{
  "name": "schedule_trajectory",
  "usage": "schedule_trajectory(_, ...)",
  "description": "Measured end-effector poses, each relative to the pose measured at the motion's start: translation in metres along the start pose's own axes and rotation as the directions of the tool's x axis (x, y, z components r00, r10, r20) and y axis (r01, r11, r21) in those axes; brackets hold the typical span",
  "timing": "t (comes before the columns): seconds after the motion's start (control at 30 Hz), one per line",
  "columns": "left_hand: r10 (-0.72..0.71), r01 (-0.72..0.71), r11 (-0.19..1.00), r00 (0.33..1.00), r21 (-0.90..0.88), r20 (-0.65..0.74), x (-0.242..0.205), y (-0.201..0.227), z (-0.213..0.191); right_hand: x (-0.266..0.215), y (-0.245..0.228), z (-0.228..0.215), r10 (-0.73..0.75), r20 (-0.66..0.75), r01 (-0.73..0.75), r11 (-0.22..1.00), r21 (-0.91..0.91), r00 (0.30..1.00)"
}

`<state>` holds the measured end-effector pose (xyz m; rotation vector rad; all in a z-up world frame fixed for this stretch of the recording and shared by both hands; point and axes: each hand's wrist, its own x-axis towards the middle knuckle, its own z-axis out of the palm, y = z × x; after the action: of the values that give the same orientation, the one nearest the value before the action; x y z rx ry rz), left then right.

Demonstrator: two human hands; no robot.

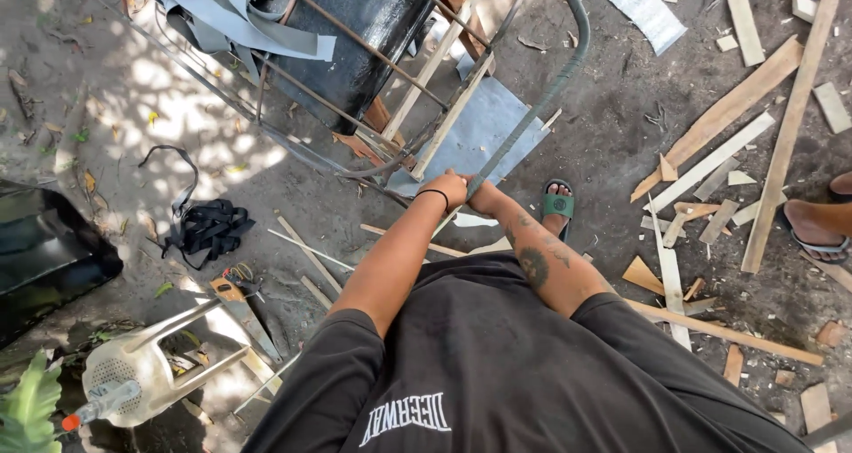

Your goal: Weaving and stapling fabric strips onto a metal furniture frame to create a seat or backrest.

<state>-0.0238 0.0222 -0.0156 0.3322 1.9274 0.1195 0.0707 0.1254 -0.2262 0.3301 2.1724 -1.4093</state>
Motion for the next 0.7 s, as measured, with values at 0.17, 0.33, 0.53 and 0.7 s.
schedule_trajectory(0.17, -0.08, 0.077, 0.988, 0.997, -0.133, -0.015, 0.05, -0.013, 0.018, 0.015, -0.027, -0.014, -0.05, 0.125, 0.04, 0.995, 0.088, 0.991)
schedule_trajectory(0.33, 0.005, -0.028, 0.997, 0.948, -0.068, -0.317, -0.019, 0.001, 0.01, 0.017, -0.048, -0.03, -0.088, 0.219, 0.057, 0.988, 0.146, 0.972)
schedule_trajectory(0.53, -0.026, -0.27, 0.84, 0.846, -0.47, -0.532, -0.062, -0.006, 0.002, -0.063, -0.079, -0.066, 0.014, 0.421, -0.171, 0.925, 0.339, 0.907)
schedule_trajectory(0.7, -0.006, -0.387, 0.637, 0.862, -0.666, -0.507, -0.08, -0.023, 0.018, -0.089, -0.102, -0.062, 0.156, 0.437, -0.439, 0.589, 0.679, 0.886)
